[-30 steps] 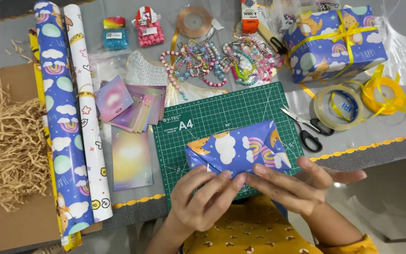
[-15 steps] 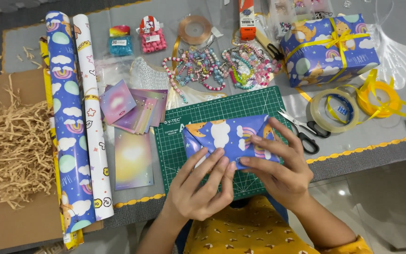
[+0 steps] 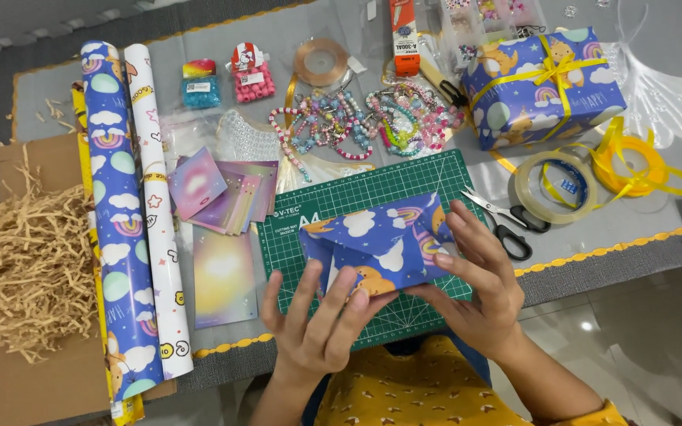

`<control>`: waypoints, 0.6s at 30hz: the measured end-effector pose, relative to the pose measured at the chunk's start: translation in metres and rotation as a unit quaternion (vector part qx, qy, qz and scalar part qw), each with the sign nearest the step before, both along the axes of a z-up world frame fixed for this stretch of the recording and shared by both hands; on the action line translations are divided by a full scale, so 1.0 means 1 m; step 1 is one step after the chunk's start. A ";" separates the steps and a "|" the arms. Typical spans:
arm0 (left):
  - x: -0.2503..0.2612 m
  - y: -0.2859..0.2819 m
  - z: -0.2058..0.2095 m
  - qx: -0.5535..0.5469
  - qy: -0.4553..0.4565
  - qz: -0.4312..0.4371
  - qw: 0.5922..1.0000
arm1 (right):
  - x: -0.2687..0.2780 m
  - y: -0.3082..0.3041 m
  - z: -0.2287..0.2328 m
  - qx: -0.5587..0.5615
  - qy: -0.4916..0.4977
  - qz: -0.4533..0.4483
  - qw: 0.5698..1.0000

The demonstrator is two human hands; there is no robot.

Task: A person wraps a small gift box with patterned paper, secures it with tape, and ties a yellow ribbon around it.

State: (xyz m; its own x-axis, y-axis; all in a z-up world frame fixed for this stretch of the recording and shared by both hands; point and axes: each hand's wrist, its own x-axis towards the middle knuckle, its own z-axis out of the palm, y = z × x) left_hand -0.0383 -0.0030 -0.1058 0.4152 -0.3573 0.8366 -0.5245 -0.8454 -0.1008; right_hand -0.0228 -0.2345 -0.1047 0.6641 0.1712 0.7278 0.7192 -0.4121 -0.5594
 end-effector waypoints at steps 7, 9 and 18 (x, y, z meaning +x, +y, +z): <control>-0.017 0.011 -0.036 0.008 -0.004 0.043 0.999 | -0.002 -0.001 0.000 -0.002 -0.002 -0.023 1.000; -0.024 0.014 -0.053 0.031 -0.006 0.065 0.997 | -0.004 -0.005 0.004 -0.017 -0.007 -0.025 1.000; -0.059 0.037 -0.085 0.146 0.079 0.024 0.986 | -0.020 -0.040 -0.013 -0.038 -0.197 -0.128 0.971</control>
State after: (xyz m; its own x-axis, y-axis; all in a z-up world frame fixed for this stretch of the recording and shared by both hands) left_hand -0.0976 0.0344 -0.1908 0.5544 -0.5503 0.6244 -0.5129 -0.8167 -0.2644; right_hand -0.0432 -0.2741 -0.1180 0.3647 0.0995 0.9258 0.7395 -0.6351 -0.2231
